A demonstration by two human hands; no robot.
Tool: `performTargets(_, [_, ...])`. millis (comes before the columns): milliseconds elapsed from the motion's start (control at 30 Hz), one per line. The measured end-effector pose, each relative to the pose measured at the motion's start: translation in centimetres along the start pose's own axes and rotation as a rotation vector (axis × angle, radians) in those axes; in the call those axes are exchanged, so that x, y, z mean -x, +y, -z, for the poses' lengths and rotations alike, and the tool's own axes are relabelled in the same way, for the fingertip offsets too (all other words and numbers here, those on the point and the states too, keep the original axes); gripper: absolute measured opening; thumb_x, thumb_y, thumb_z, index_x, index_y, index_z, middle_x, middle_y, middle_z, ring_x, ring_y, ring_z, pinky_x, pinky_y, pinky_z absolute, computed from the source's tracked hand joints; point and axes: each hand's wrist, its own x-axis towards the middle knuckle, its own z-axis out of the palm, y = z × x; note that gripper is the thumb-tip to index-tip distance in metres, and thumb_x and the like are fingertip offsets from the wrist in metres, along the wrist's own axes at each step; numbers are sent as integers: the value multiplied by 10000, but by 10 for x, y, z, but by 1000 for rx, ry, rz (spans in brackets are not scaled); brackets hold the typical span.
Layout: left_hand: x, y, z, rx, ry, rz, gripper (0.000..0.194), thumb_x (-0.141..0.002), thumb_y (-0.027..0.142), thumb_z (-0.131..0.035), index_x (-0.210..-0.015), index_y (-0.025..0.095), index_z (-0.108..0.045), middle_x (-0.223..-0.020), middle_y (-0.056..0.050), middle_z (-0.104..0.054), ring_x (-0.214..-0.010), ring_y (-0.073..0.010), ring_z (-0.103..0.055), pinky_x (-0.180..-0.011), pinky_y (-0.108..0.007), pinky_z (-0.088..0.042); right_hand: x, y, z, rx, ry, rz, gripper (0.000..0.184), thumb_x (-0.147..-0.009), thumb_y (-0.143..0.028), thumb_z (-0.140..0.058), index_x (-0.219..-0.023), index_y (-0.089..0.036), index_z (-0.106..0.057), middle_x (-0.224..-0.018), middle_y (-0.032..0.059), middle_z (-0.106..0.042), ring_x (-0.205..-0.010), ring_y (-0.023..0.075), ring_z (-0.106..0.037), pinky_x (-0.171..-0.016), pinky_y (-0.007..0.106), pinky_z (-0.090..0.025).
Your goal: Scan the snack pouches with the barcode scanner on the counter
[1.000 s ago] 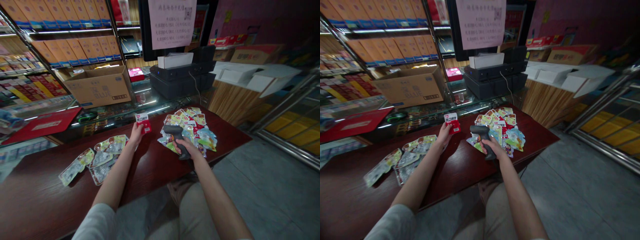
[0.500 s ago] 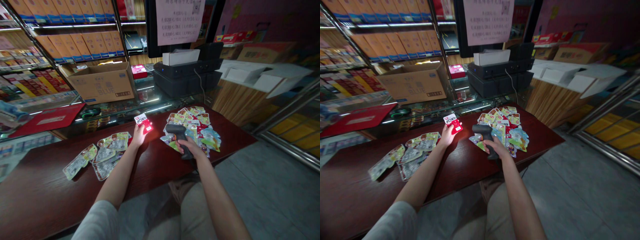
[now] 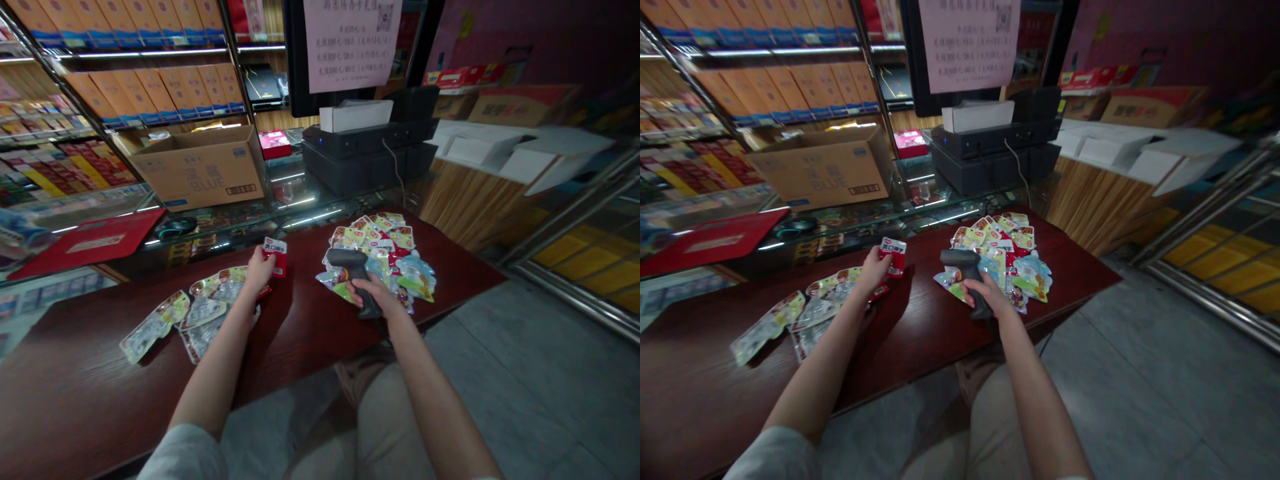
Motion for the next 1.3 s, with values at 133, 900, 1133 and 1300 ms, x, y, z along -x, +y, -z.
performTargets(133, [23,-9,41,-573,-9,5,444,-888,325,-465,-1274,121,-550,-1051,-227,-724,-1027,-393,-680,-880,-497,-507,1,1,3,-27,5,26,307,-706,-432,-736,-778,-212,-535,-628,-28,-524,-441,83,-405,-427,252,-297])
performTargets(900, [61,-12,29,-1012,69,-311,539,-951,458,-459,-1239,48,-655,-1470,-287,-488,-1432,-503,-316,-1118,-685,-205,41,-16,32,-67,304,145,413,-689,-431,-791,-933,-194,-558,-745,-27,-600,-431,63,-474,-326,192,-363])
performTargets(1133, [71,70,-45,-550,-369,-568,435,-969,446,-467,-1198,114,-628,-1177,-184,-681,-1111,-302,-647,-942,-387,-475,31,-6,36,-103,335,225,382,-705,-417,-767,-935,-197,-555,-721,-30,-592,-418,67,-455,-317,198,-352])
performTargets(1300, [75,98,-87,-506,-407,-469,669,-815,591,-650,-1236,76,-581,-1283,-253,-589,-1183,-369,-594,-954,-411,-463,34,-3,38,-159,323,270,354,-713,-441,-760,-824,-197,-528,-724,-24,-586,-417,55,-444,-325,188,-342])
